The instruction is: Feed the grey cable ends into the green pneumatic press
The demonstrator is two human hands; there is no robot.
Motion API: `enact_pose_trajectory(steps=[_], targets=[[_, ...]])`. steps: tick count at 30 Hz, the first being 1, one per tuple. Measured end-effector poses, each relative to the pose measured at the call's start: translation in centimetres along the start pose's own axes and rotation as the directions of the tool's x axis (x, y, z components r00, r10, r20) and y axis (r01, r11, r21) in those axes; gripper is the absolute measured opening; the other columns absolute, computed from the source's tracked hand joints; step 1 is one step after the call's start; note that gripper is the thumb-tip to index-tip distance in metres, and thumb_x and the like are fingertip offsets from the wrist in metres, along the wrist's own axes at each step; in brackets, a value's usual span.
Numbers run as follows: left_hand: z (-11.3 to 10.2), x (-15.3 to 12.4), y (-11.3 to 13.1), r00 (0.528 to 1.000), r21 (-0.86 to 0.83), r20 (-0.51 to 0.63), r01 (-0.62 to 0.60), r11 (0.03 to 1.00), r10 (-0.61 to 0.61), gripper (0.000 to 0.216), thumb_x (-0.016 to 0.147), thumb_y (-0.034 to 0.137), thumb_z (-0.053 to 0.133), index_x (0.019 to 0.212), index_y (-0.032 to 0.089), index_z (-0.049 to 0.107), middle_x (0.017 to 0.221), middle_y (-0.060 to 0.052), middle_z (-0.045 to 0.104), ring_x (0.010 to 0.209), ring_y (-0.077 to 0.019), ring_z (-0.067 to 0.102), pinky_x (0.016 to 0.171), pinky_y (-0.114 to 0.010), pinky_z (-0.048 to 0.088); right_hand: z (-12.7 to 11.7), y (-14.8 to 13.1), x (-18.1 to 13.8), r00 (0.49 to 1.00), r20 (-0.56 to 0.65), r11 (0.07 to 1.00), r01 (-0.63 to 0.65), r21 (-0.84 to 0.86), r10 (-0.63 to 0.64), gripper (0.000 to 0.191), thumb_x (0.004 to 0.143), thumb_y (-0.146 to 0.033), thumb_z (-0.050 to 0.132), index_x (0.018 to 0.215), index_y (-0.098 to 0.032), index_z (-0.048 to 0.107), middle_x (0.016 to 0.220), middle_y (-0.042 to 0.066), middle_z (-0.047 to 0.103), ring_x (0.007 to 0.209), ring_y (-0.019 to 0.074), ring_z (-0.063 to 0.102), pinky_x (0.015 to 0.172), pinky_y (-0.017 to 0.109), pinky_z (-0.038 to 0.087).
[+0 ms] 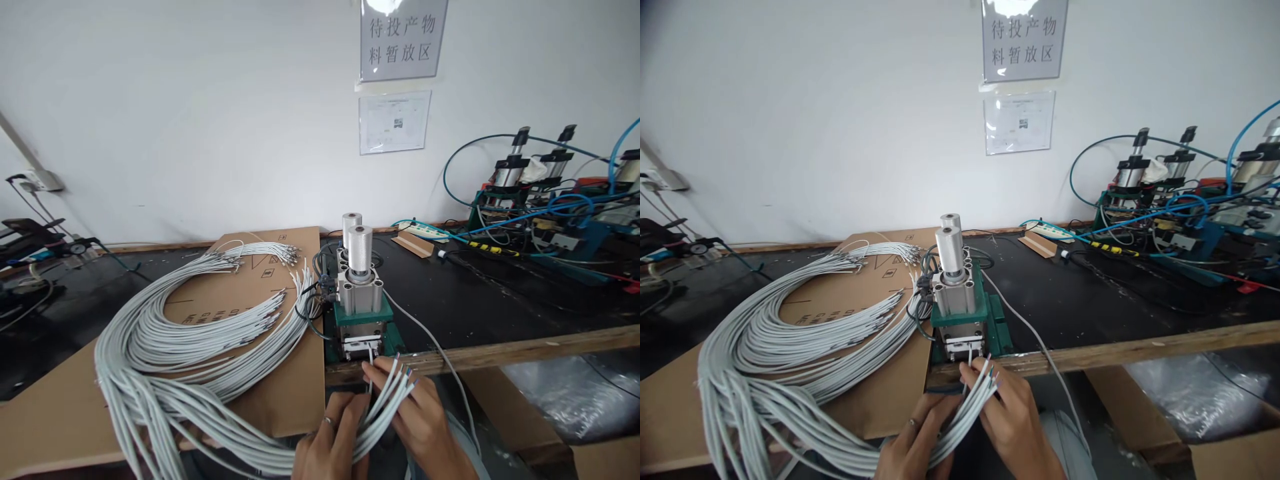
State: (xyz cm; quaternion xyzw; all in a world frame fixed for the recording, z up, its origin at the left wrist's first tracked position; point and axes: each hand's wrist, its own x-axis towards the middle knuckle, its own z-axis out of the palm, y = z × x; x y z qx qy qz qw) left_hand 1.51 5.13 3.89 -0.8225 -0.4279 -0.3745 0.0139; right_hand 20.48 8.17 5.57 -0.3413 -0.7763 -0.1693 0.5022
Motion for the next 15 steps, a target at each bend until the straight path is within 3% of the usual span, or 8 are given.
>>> enact_pose_trajectory(steps=[6,15], targets=[[0.2,0.2,0.2,0.998,0.074,-0.035,-0.048,0.996,0.051,0.060,0.079,0.000,0.039,0.131,0.022,0.059,0.113,-0.008,0.075,0.078,-0.0158,0.079,0.067,-0.018,0.062,0.1,0.9,-0.1,0.997,0.078,0.999,0.017,0.027,-0.019,0.042,0.101,-0.011,0.047,0.141,-0.021,0.057,0.112,0.013,0.075,0.100,0.0229,0.075,0.083,0.031,0.063],[0.2,0.0,0.1,0.998,0.154,0.020,-0.068,0.986,0.066,0.076,0.066,-0.003,0.043,0.137,0.021,0.058,0.121,-0.009,0.075,0.088,-0.0179,0.079,0.070,-0.019,0.063,0.6,1.6,0.1,0.991,0.133,0.999,-0.018,0.040,0.013,0.037,0.104,-0.014,0.043,0.134,-0.019,0.063,0.110,0.013,0.074,0.099,0.0212,0.075,0.081,0.029,0.063]])
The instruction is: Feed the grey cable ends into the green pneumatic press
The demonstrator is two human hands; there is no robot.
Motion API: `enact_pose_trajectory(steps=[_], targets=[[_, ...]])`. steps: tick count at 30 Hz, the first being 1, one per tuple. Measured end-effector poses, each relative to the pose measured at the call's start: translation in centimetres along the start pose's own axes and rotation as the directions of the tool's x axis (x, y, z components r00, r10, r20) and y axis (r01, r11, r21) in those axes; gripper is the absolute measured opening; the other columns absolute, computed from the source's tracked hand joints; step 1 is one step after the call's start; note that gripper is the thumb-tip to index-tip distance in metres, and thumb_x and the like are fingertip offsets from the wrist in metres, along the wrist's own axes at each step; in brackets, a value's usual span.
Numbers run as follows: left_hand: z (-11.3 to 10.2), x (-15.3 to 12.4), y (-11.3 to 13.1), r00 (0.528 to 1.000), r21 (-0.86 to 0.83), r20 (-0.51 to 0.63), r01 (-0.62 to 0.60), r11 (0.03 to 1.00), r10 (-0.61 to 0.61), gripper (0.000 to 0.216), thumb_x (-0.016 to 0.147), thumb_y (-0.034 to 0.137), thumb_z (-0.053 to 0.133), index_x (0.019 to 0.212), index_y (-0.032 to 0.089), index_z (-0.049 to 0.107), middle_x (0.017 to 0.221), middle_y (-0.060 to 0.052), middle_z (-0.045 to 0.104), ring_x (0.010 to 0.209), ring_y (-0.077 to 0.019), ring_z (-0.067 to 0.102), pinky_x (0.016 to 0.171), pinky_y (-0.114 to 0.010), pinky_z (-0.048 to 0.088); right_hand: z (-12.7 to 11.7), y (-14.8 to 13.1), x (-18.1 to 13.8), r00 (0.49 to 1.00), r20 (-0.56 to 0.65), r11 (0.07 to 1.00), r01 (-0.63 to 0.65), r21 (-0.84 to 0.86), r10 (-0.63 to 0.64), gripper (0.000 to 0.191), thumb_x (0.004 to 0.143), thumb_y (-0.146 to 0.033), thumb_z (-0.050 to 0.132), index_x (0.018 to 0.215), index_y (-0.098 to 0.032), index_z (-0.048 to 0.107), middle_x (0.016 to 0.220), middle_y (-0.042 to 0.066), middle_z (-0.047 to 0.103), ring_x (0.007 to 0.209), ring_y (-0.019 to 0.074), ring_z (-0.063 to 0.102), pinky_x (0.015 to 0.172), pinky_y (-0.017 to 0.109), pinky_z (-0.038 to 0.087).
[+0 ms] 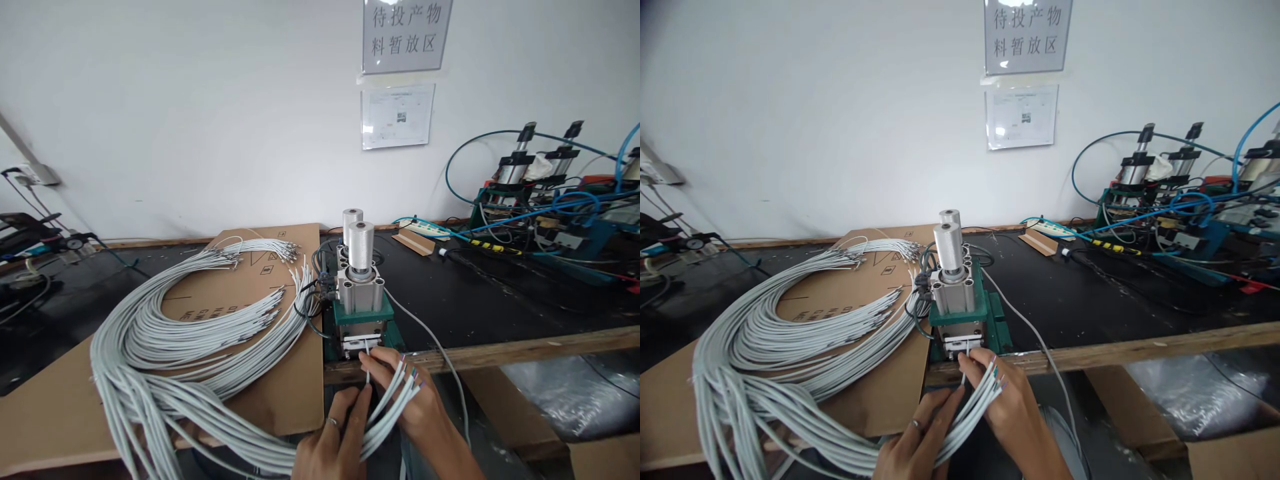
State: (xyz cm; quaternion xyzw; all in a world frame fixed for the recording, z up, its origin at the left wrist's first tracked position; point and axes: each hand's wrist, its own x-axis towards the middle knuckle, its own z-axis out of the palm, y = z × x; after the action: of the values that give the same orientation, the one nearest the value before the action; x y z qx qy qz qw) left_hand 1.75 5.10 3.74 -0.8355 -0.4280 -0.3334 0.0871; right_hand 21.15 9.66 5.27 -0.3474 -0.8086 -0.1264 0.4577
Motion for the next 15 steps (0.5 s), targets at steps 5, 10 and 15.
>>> enact_pose_trajectory(steps=[5,10,15], targets=[[-0.09,0.08,0.19,1.000,0.016,0.002,0.018,1.000,-0.018,0.078,0.064,-0.004,0.043,0.136,0.020,0.060,0.122,-0.007,0.075,0.091,-0.0179,0.079,0.071,-0.018,0.063,-0.39,-0.43,0.91,1.000,-0.021,0.999,0.024,0.022,-0.023,0.037,0.105,-0.013,0.039,0.134,-0.019,0.062,0.107,0.011,0.074,0.096,0.0183,0.075,0.080,0.026,0.063],[-0.45,0.28,0.29,0.999,-0.006,0.034,0.025,1.000,-0.024,0.077,0.066,-0.003,0.041,0.137,0.018,0.059,0.123,-0.009,0.074,0.087,-0.0165,0.079,0.069,-0.017,0.062,-0.04,-0.45,0.65,1.000,-0.021,1.000,0.005,0.017,-0.004,0.037,0.104,-0.012,0.041,0.134,-0.018,0.062,0.110,0.012,0.073,0.100,0.0193,0.074,0.082,0.027,0.062],[-0.55,0.33,0.34,0.999,-0.012,0.041,0.032,0.999,-0.032,0.079,0.065,-0.004,0.041,0.139,0.018,0.057,0.122,-0.010,0.073,0.093,-0.0196,0.078,0.069,-0.021,0.063,0.41,-0.24,0.24,1.000,0.018,1.000,-0.013,0.024,0.012,0.035,0.105,-0.011,0.041,0.132,-0.016,0.062,0.110,0.012,0.071,0.100,0.0196,0.073,0.083,0.028,0.061]])
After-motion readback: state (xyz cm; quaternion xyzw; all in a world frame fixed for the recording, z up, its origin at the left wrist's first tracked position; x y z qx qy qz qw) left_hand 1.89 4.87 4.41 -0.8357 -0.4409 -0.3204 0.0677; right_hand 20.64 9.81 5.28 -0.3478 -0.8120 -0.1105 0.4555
